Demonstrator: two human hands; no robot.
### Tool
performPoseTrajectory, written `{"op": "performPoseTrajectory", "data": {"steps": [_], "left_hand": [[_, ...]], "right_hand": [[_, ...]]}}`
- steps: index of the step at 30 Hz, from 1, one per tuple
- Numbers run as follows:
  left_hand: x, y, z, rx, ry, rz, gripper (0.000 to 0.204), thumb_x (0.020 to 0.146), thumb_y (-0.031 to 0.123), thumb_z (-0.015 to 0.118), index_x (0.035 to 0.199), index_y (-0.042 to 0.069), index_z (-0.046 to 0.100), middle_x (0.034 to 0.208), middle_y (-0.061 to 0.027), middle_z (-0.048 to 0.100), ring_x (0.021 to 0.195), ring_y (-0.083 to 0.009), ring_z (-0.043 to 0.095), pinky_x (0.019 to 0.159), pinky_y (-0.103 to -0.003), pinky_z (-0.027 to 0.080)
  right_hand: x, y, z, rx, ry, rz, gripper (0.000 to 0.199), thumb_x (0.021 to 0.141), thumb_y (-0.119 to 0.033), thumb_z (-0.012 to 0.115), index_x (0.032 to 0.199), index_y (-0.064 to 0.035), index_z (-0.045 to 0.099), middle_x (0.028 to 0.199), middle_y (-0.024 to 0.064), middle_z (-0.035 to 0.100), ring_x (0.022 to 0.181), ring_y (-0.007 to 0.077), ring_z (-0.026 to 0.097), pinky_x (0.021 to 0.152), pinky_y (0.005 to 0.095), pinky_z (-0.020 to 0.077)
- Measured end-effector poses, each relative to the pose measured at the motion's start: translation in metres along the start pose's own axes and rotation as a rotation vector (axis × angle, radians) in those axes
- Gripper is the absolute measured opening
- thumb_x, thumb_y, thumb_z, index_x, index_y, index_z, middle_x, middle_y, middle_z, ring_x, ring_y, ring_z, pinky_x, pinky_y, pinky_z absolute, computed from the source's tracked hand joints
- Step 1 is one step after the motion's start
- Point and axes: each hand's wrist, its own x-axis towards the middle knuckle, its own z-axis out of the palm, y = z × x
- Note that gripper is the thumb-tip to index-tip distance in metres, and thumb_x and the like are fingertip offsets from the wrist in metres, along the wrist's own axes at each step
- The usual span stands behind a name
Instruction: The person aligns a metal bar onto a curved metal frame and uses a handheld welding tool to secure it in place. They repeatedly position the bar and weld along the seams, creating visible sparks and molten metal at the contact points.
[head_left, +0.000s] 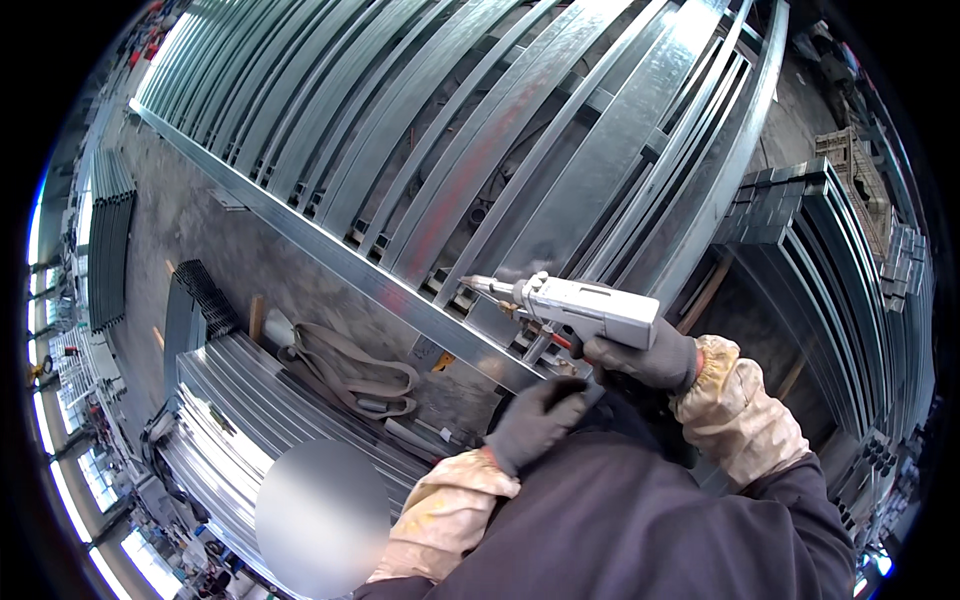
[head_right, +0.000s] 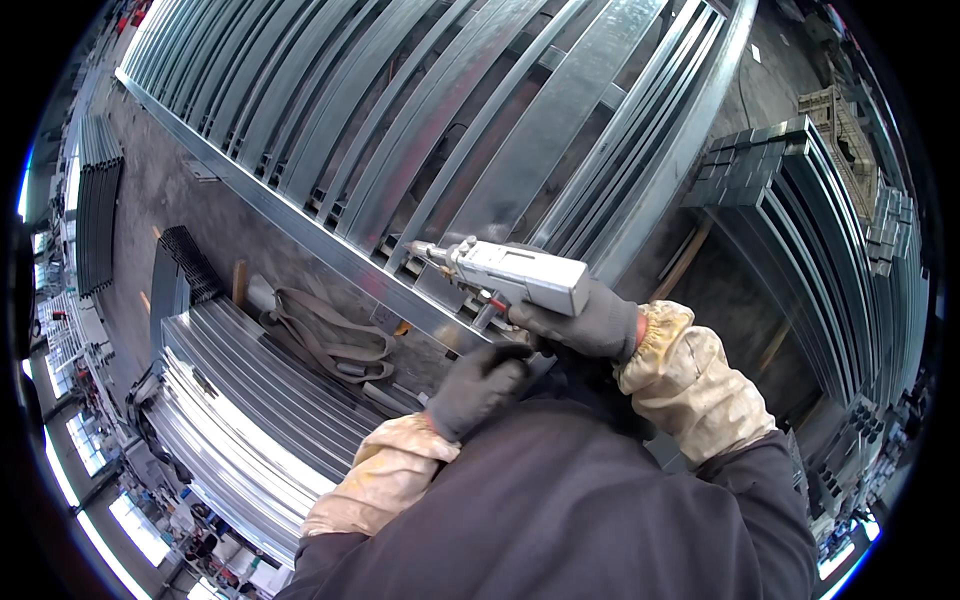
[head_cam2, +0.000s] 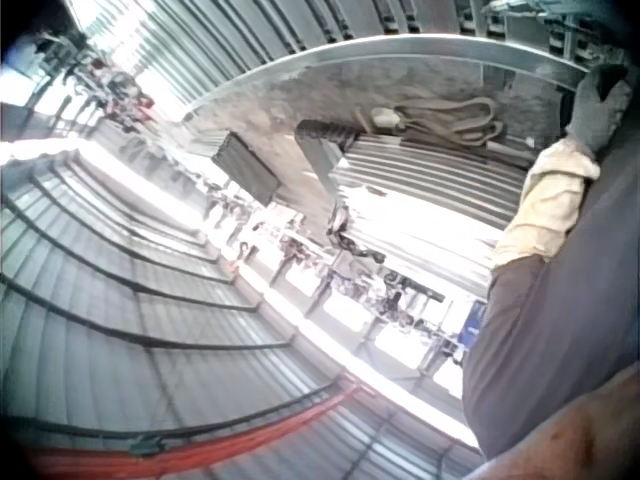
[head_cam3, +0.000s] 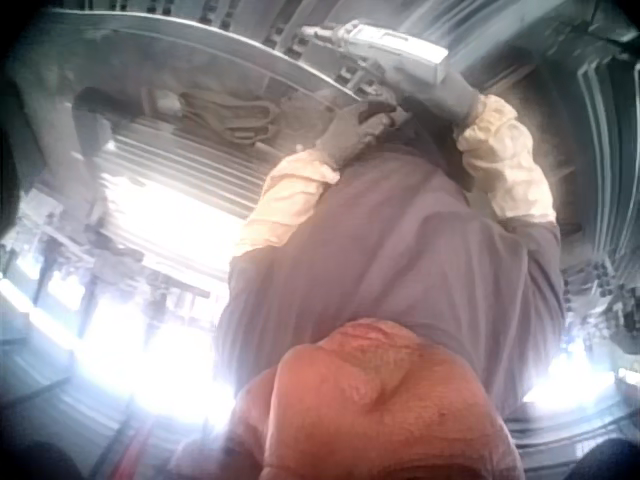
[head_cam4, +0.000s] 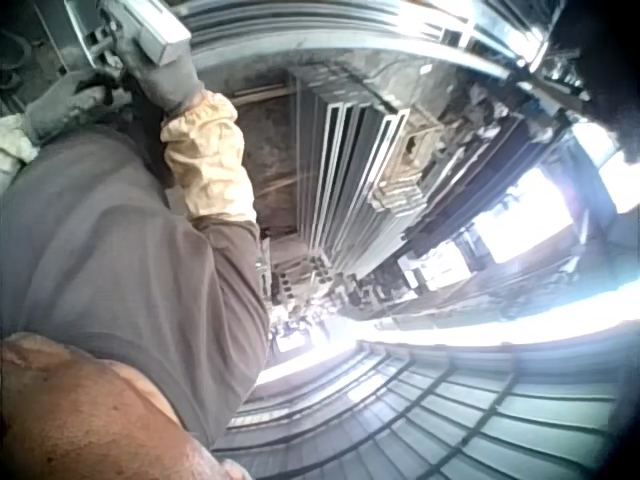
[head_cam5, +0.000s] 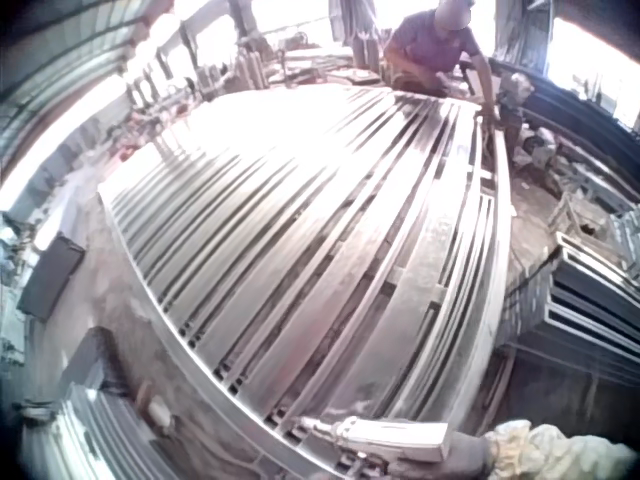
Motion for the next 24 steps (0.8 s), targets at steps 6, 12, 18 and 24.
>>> {"op": "performPoseTrajectory", "data": {"steps": [6, 12, 18, 24], "left_hand": [[0.033, -0.003, 0.026, -0.199, -0.369, -0.203, 0.037, 0.099, 0.026, 0.072, 0.121, -0.003, 0.062, 0.091, -0.0005, 0.065, 0.074, -0.0105, 0.057, 0.071, -0.029, 0.051], [0.04, 0.016, 0.003, 0.095, -0.308, 0.036, 0.036, 0.097, 0.019, 0.072, 0.123, -0.003, 0.061, 0.091, -0.0036, 0.068, 0.077, -0.0122, 0.064, 0.071, -0.029, 0.054], [0.093, 0.066, -0.08, 0.907, 0.508, 0.656, 0.042, 0.093, 0.016, 0.07, 0.13, 0.001, 0.059, 0.115, -0.017, 0.068, 0.097, -0.0292, 0.07, 0.087, -0.04, 0.056], [0.185, 0.088, -0.096, 1.227, 0.521, 0.661, 0.055, 0.094, 0.021, 0.066, 0.143, 0.004, 0.049, 0.129, -0.0243, 0.062, 0.116, -0.0439, 0.062, 0.097, -0.051, 0.051]], "right_hand": [[0.034, -0.017, 0.019, -0.083, -0.033, 0.026, 0.038, 0.1, -0.02, 0.066, 0.134, -0.0035, 0.06, 0.095, 0.0019, 0.069, 0.074, 0.007, 0.061, 0.063, 0.0253, 0.0504], [0.024, -0.008, 0.007, -0.096, 0.143, -0.05, 0.032, 0.1, -0.02, 0.066, 0.127, -0.0023, 0.062, 0.093, 0.0032, 0.068, 0.073, 0.0084, 0.062, 0.065, 0.0258, 0.0516], [-0.007, -0.021, -0.014, 0.05, 0.393, -0.117, 0.028, 0.099, -0.025, 0.07, 0.113, -0.0009, 0.065, 0.08, 0.0005, 0.063, 0.068, 0.0084, 0.061, 0.06, 0.0257, 0.0504], [-0.022, -0.002, -0.048, 0.039, 0.38, -0.318, 0.052, 0.097, -0.02, 0.073, 0.142, -0.0036, 0.053, 0.102, 0.0035, 0.069, 0.076, 0.0089, 0.064, 0.066, 0.0262, 0.0556]]}}
